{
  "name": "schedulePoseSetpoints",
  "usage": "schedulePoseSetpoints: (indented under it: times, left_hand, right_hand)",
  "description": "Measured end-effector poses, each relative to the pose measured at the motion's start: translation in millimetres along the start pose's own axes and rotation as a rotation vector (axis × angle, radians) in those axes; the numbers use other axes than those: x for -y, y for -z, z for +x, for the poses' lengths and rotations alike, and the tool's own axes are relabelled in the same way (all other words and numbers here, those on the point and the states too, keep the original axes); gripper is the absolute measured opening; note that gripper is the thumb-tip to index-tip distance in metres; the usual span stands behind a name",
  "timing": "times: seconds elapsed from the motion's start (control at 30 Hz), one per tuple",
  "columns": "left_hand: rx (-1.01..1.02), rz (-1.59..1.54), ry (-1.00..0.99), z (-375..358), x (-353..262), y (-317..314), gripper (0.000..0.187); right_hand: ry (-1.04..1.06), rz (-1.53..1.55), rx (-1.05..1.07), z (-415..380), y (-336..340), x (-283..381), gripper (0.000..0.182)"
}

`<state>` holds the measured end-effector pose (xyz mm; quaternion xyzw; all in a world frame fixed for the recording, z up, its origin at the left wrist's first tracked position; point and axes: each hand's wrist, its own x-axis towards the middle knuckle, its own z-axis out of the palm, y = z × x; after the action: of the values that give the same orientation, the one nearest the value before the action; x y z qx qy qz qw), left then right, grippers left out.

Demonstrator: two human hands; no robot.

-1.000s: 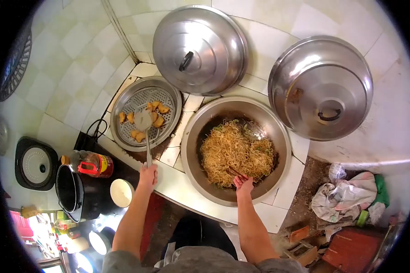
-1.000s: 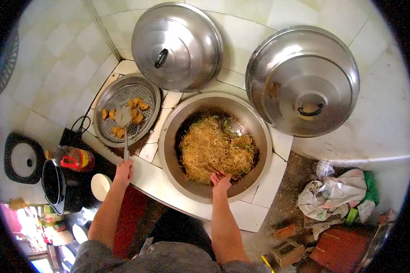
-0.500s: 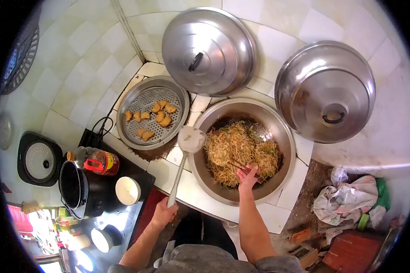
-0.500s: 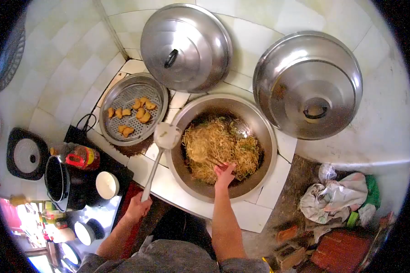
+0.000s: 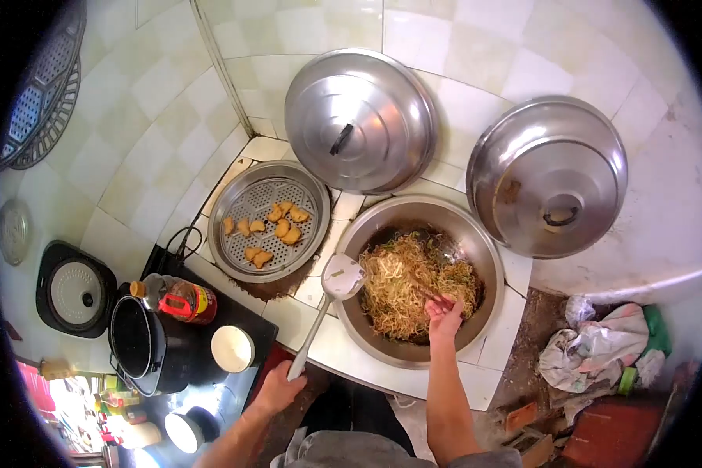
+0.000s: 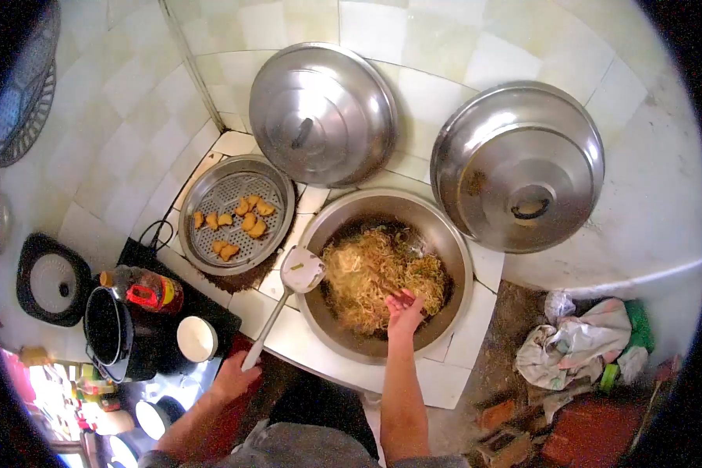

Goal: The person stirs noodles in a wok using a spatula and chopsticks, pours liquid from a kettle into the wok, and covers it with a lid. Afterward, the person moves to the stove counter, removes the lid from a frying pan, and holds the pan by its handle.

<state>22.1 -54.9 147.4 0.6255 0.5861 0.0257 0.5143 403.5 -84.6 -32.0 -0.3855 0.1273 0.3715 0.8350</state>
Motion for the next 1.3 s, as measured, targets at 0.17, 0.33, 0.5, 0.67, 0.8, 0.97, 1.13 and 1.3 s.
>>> schedulePoseSetpoints:
  times: [0.17, 0.33, 0.5, 0.67, 0.8, 0.97, 1.13, 1.3]
  left_hand:
    - [0.284, -0.19, 0.167, 40, -26, 11, 0.023]
    - [0.488, -0.438, 0.518, 91, -64, 5, 0.014]
    - [0.446, -0.377, 0.826, 112, -128, -14, 0.018]
    - [0.382, -0.308, 1.012, 157, -146, -68, 0.014]
    - [0.653, -0.655, 1.024, 239, -95, -107, 0.01]
    - [0.771, -0.781, 0.978, 220, -30, -101, 0.03]
    - [0.762, -0.548, 0.672, 246, -21, -140, 0.022]
    - [0.617, -0.46, 0.448, 256, -35, -174, 0.018]
  right_hand:
    - [0.189, -0.632, -0.031, -26, 3, 24, 0.045]
    - [0.322, -0.58, -0.075, -42, 31, 41, 0.042]
    - [0.289, -0.602, -0.079, -46, 59, 36, 0.045]
    - [0.266, -0.566, -0.102, -51, 55, 28, 0.047]
    - [0.276, -0.573, -0.107, -43, 51, 21, 0.046]
    - [0.24, -0.592, -0.124, -24, 37, 22, 0.051]
    - [0.216, -0.709, -0.152, 17, 53, -6, 0.045]
    - [0.095, -0.436, -0.195, 64, 58, -14, 0.054]
